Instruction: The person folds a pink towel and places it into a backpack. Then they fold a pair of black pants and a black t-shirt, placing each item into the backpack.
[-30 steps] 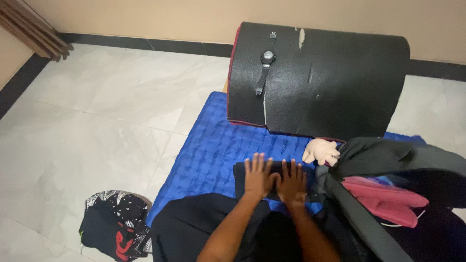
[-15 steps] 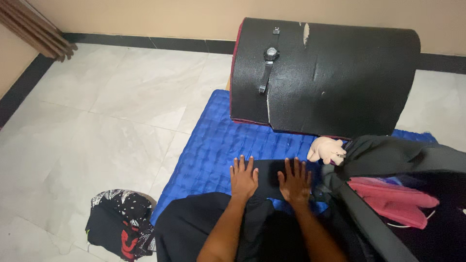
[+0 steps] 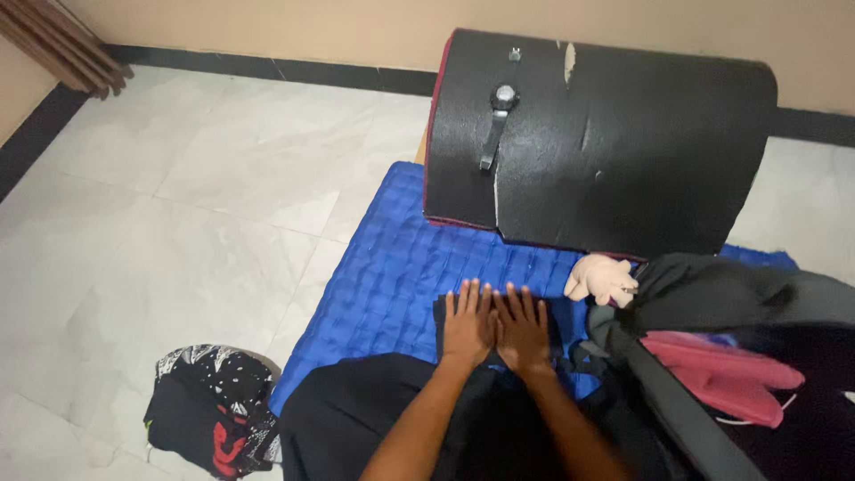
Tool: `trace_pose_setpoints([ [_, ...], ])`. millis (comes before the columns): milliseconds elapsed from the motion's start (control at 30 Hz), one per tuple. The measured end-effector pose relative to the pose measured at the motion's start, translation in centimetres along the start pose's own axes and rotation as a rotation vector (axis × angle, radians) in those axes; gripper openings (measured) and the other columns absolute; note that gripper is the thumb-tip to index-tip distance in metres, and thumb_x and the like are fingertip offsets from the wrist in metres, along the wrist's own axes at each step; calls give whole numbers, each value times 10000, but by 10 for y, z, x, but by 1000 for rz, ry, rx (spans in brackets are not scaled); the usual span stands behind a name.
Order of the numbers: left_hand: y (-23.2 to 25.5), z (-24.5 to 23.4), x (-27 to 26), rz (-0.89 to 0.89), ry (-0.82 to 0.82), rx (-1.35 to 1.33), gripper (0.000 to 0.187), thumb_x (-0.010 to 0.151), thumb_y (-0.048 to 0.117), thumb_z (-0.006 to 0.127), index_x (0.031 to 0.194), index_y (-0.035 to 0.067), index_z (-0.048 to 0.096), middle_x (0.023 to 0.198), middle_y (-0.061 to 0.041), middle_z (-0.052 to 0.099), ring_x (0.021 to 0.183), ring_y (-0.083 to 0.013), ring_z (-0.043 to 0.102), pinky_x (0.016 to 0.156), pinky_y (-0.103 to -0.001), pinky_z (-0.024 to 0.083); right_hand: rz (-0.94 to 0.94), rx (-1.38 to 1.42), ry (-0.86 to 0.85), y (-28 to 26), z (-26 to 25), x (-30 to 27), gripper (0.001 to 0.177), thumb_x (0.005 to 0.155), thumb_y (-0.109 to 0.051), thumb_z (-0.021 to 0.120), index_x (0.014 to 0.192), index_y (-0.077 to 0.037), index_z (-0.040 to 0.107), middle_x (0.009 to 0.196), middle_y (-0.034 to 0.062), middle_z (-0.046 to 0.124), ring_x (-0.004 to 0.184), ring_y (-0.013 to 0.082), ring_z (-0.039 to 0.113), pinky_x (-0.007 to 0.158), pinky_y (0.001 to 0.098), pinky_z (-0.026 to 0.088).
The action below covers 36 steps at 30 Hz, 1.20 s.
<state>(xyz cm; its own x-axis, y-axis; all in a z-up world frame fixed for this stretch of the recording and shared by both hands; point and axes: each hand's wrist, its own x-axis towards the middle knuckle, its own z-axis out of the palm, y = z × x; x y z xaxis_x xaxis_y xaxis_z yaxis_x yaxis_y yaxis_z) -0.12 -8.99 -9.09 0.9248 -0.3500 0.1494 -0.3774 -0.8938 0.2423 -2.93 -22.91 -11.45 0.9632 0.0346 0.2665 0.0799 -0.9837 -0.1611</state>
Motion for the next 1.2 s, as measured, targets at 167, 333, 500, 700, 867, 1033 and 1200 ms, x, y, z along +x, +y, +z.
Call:
trace_pose_setpoints([
  [167,-7,-9,-8,-43,-48,-24,655,986,499,509,1524,136,425,1592,-209,361,1496,-428,228,1170,-663,110,107,-13,-58,10,7,-14,612,973,-532,446,1511,-241,461,1605,98,382,1488,359,334,1170,616,265],
  [333,-21,-16,-11,-103,-34,-131,664,955,523,563,1507,161,491,1593,-218,370,1501,-453,244,1176,-642,180,134,78,36,26,9,-14,663,982,-558,450,1536,-194,449,1615,155,382,1479,407,343,1160,618,280],
  [500,-35,-13,-10,-129,11,-198,649,960,498,581,1497,141,512,1577,-253,376,1492,-465,257,1191,-602,201,141,27,28,22,8,-10,640,970,-543,485,1499,-182,490,1588,157,415,1449,401,391,1133,610,326],
  [700,-35,-8,-9,-114,27,-210,643,941,456,606,1488,128,524,1580,-256,369,1492,-461,253,1200,-595,189,101,75,204,16,-8,-11,602,926,-482,616,1436,-163,581,1523,159,509,1390,391,489,1105,600,395],
  [867,-36,-7,-10,-93,66,-216,634,932,421,627,1480,117,532,1590,-264,355,1497,-460,252,1204,-592,181,114,99,205,11,-17,-9,610,902,-456,642,1431,-156,586,1512,155,526,1382,389,502,1109,596,400],
  [1033,-37,-6,-9,-92,71,-222,629,941,412,627,1486,113,530,1595,-274,352,1502,-458,253,1212,-585,174,114,111,180,12,-18,-7,622,893,-454,650,1432,-152,579,1514,160,522,1380,399,492,1112,602,392],
  [1200,-38,-6,-8,-113,47,-224,636,922,409,632,1483,126,534,1589,-265,359,1502,-449,256,1221,-575,169,127,98,141,12,-15,-5,625,898,-456,651,1439,-151,580,1512,160,519,1395,405,482,1111,611,385],
])
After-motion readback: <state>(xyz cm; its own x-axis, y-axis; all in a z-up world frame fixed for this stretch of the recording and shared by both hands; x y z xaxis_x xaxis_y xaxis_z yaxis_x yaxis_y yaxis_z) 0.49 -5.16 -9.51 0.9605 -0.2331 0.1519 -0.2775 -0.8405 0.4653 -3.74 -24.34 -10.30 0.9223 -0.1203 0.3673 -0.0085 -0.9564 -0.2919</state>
